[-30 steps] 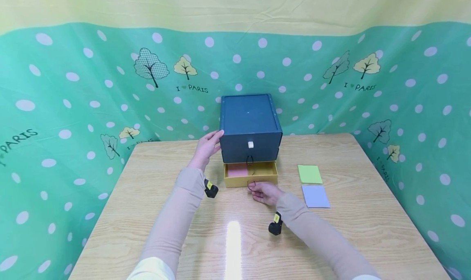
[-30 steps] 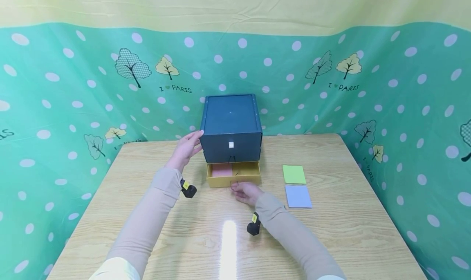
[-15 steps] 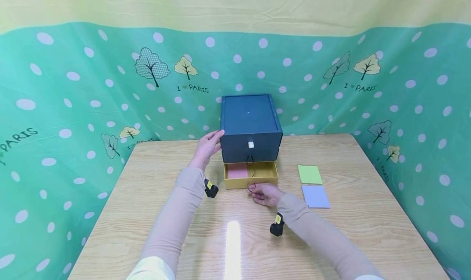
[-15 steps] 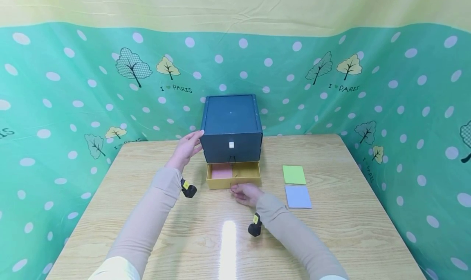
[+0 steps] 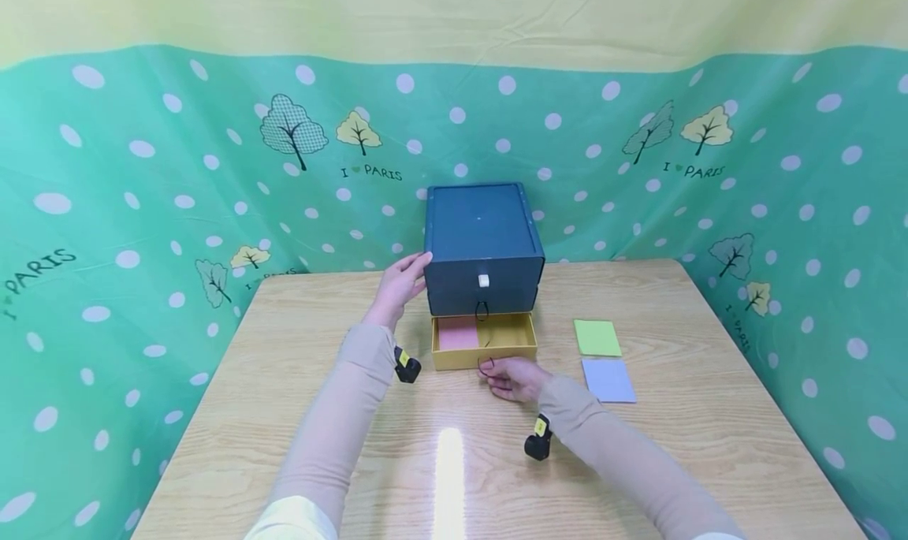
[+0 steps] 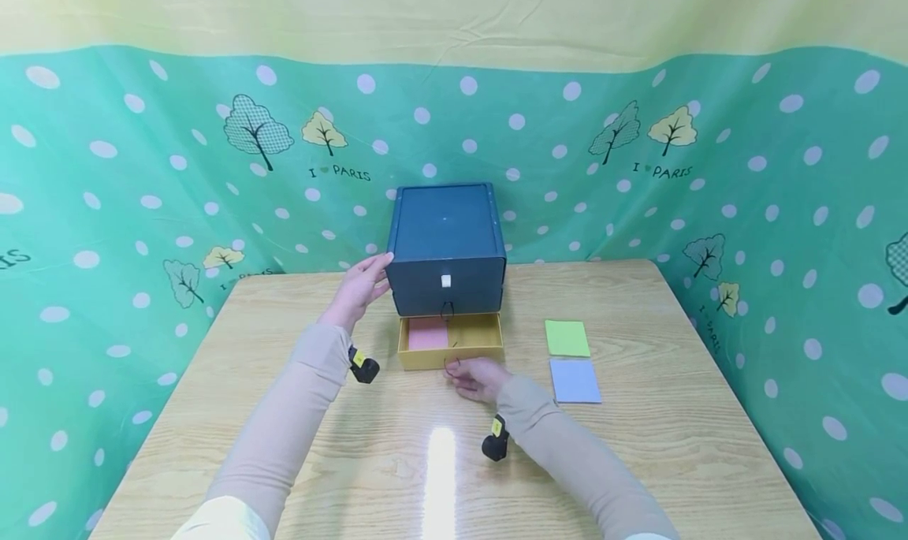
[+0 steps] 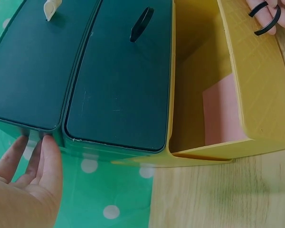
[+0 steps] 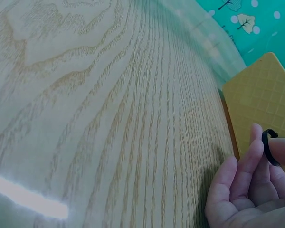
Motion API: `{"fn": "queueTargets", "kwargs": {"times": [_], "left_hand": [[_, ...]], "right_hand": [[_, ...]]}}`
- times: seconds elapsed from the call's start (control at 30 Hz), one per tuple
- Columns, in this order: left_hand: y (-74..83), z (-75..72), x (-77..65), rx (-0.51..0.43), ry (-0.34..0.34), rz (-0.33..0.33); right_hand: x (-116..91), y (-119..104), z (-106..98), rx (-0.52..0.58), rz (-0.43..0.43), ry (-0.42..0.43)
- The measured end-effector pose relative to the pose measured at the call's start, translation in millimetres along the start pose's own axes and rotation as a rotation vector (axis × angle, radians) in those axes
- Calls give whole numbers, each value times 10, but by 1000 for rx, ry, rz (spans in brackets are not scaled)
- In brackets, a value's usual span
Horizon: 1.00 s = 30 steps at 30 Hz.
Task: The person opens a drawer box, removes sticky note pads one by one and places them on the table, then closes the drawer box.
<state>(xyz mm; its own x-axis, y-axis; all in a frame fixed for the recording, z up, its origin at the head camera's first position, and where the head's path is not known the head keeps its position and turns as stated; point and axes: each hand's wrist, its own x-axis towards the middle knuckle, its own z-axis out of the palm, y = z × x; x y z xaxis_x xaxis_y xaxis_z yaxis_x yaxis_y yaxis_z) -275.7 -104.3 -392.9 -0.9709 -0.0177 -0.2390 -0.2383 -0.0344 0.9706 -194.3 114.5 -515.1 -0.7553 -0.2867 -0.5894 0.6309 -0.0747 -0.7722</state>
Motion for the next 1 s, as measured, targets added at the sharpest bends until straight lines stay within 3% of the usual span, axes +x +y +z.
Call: {"fn": "queueTargets", "kwargs": {"times": [1.0], "left_hand": [[14, 4, -38, 18, -10, 3]], "right_hand": [[-125, 34, -20, -31, 31, -14]]}}
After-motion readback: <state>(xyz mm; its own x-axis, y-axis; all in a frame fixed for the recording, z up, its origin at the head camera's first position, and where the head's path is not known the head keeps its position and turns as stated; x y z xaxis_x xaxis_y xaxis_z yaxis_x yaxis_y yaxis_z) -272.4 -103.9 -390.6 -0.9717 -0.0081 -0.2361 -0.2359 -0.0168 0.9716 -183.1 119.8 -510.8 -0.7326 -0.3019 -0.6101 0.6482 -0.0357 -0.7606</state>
